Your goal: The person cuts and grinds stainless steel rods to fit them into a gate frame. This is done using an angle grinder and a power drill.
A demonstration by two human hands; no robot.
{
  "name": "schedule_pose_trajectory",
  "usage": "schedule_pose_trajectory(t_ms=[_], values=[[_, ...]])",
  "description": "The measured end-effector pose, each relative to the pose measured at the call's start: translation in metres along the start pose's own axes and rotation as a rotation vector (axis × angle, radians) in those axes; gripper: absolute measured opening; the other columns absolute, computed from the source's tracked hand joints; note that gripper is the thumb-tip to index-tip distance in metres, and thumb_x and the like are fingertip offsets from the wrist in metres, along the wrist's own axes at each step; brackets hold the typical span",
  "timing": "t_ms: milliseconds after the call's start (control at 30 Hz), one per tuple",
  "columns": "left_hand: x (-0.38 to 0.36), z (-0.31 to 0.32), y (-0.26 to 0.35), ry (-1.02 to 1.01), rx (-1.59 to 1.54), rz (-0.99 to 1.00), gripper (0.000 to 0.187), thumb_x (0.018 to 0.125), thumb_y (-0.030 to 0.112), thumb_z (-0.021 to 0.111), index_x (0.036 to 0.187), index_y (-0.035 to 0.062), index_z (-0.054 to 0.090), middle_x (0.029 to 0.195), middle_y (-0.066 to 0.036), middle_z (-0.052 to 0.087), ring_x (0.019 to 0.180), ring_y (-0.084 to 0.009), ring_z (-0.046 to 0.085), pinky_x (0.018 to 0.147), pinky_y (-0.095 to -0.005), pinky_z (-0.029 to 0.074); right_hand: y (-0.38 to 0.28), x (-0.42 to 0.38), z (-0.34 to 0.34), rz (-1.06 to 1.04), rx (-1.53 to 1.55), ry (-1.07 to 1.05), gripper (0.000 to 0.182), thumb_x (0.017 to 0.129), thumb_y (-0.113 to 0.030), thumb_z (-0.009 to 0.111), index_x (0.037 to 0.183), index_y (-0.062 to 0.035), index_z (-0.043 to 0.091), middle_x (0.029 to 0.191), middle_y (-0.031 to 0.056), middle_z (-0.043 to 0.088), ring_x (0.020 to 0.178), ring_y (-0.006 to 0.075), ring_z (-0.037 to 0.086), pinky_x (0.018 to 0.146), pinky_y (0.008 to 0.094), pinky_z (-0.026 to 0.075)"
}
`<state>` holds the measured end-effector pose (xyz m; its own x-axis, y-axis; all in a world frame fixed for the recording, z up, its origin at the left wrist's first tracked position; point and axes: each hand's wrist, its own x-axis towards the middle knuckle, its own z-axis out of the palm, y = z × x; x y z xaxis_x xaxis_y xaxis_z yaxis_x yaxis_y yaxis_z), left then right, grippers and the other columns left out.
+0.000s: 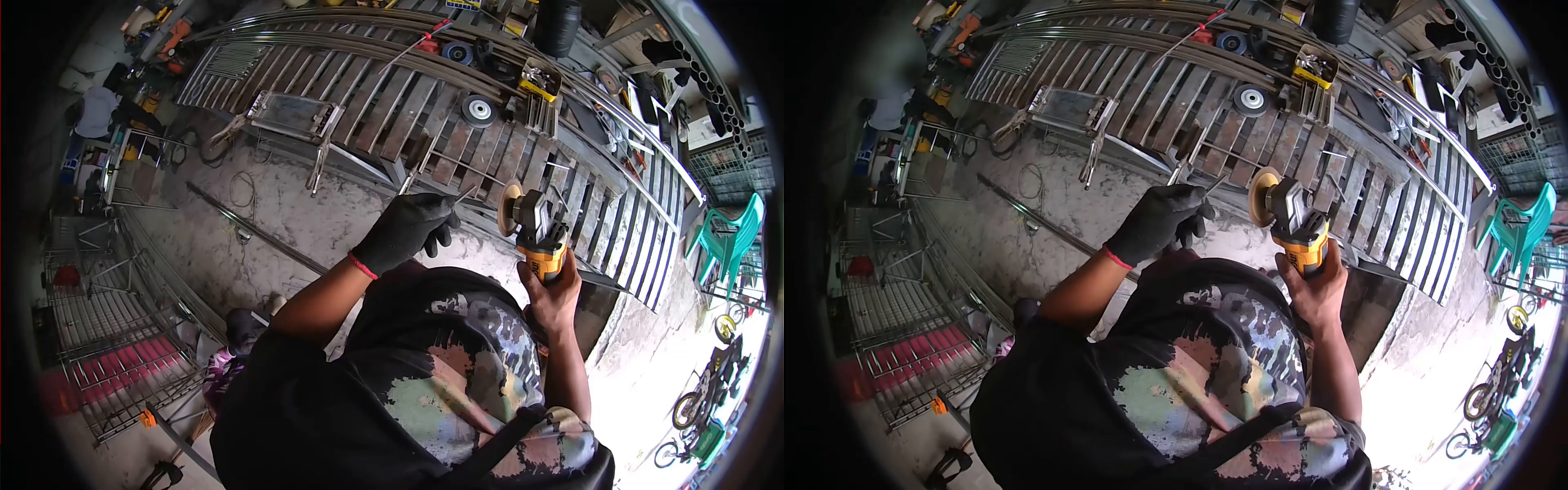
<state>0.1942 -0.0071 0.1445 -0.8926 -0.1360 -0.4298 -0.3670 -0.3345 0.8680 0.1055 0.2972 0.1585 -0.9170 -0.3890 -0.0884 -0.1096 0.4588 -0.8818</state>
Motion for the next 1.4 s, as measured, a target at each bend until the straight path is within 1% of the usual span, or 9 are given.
schedule_pose_trajectory(t_ms=[100, 167, 533, 667, 767, 933, 1100, 1200, 1400], values=[[-0.001, 0.007, 0.004, 0.015, -0.013, 0.007, 0.039, 0.119, 0.035, 0.06, 0.104, 0.0044, 0.079, 0.076, -0.003, 0.072, 0.054, -0.0082, 0.062, 0.05, -0.0234, 0.047, 0.002, 0.001, -0.004, 0.07, 0.018, -0.046, 0.059, 0.091, -0.025, 0.096, 0.134, 0.0034, 0.066, 0.115, 0.0092, 0.078, 0.1, 0.0134, 0.069, 0.093, 0.0327, 0.059], [-0.001, 0.006, 0.005, 0.009, -0.045, 0.004, 0.036, 0.118, 0.032, 0.062, 0.104, 0.0039, 0.079, 0.076, -0.003, 0.073, 0.055, -0.0082, 0.063, 0.051, -0.0234, 0.048, 0.005, 0.002, -0.003, 0.005, -0.021, -0.019, 0.063, 0.09, -0.028, 0.095, 0.133, 0.0052, 0.065, 0.107, 0.0153, 0.083, 0.095, 0.018, 0.079, 0.09, 0.0352, 0.063], [0.007, 0.015, 0.004, -0.013, 0.019, 0.056, 0.031, 0.115, 0.027, 0.066, 0.106, 0.0019, 0.082, 0.084, -0.006, 0.079, 0.058, -0.0059, 0.063, 0.053, -0.0217, 0.048, 0.003, 0.004, -0.005, 0.013, -0.102, -0.075, 0.063, 0.086, -0.029, 0.096, 0.133, 0.0026, 0.068, 0.107, 0.0183, 0.083, 0.097, 0.0217, 0.079, 0.092, 0.0389, 0.062], [0.011, 0.011, -0.003, -0.013, 0.035, 0.066, 0.026, 0.113, 0.023, 0.068, 0.11, 0.0012, 0.081, 0.087, -0.006, 0.08, 0.059, -0.0057, 0.064, 0.054, -0.0214, 0.049, -0.005, 0.004, -0.002, -0.008, 0.0, -0.061, 0.054, 0.086, -0.026, 0.095, 0.123, 0.0037, 0.067, 0.103, 0.017, 0.082, 0.09, 0.0177, 0.076, 0.088, 0.037, 0.062], [0.014, 0.011, -0.006, 0.01, 0.073, 0.082, 0.022, 0.109, 0.023, 0.072, 0.111, 0.003, 0.081, 0.087, -0.004, 0.08, 0.064, -0.0054, 0.066, 0.051, -0.0212, 0.049, 0.0, 0.005, -0.005, 0.047, -0.026, -0.112, 0.056, 0.09, -0.022, 0.095, 0.132, 0.0038, 0.067, 0.111, 0.0097, 0.08, 0.096, 0.0134, 0.072, 0.092, 0.0323, 0.06], [0.009, 0.014, 0.007, 0.043, 0.189, 0.061, 0.021, 0.107, 0.025, 0.076, 0.108, 0.0058, 0.082, 0.088, -0.003, 0.08, 0.064, -0.0047, 0.066, 0.047, -0.0223, 0.047, 0.001, 0.006, -0.003, 0.012, -0.002, -0.106, 0.056, 0.091, -0.023, 0.095, 0.131, 0.0041, 0.067, 0.109, 0.009, 0.08, 0.096, 0.0134, 0.072, 0.091, 0.0318, 0.06], [0.009, 0.012, 0.004, 0.045, 0.174, 0.104, 0.019, 0.105, 0.024, 0.078, 0.105, 0.0058, 0.083, 0.088, -0.002, 0.08, 0.067, -0.0053, 0.066, 0.052, -0.0223, 0.048, 0.002, 0.006, -0.004, 0.01, -0.032, -0.113, 0.054, 0.091, -0.023, 0.095, 0.129, 0.0037, 0.068, 0.108, 0.0087, 0.08, 0.095, 0.0133, 0.071, 0.09, 0.0322, 0.059], [0.009, 0.01, 0.002, 0.051, 0.191, 0.154, 0.017, 0.104, 0.022, 0.079, 0.105, 0.0055, 0.083, 0.089, -0.001, 0.08, 0.07, -0.0054, 0.067, 0.059, -0.0228, 0.05, 0.006, 0.007, -0.002, -0.018, -0.014, -0.087, 0.058, 0.085, -0.025, 0.096, 0.127, 0.0045, 0.068, 0.104, 0.0167, 0.082, 0.092, 0.0179, 0.076, 0.089, 0.0368, 0.062], [0.013, 0.004, -0.012, 0.004, 0.172, 0.273, 0.012, 0.103, 0.016, 0.08, 0.105, 0.004, 0.082, 0.094, -0.001, 0.08, 0.079, -0.0049, 0.068, 0.072, -0.0245, 0.053, 0.003, 0.009, -0.002, -0.037, 0.031, -0.098, 0.058, 0.085, -0.026, 0.096, 0.126, 0.0049, 0.07, 0.106, 0.0156, 0.082, 0.094, 0.0171, 0.075, 0.09, 0.0363, 0.061]])
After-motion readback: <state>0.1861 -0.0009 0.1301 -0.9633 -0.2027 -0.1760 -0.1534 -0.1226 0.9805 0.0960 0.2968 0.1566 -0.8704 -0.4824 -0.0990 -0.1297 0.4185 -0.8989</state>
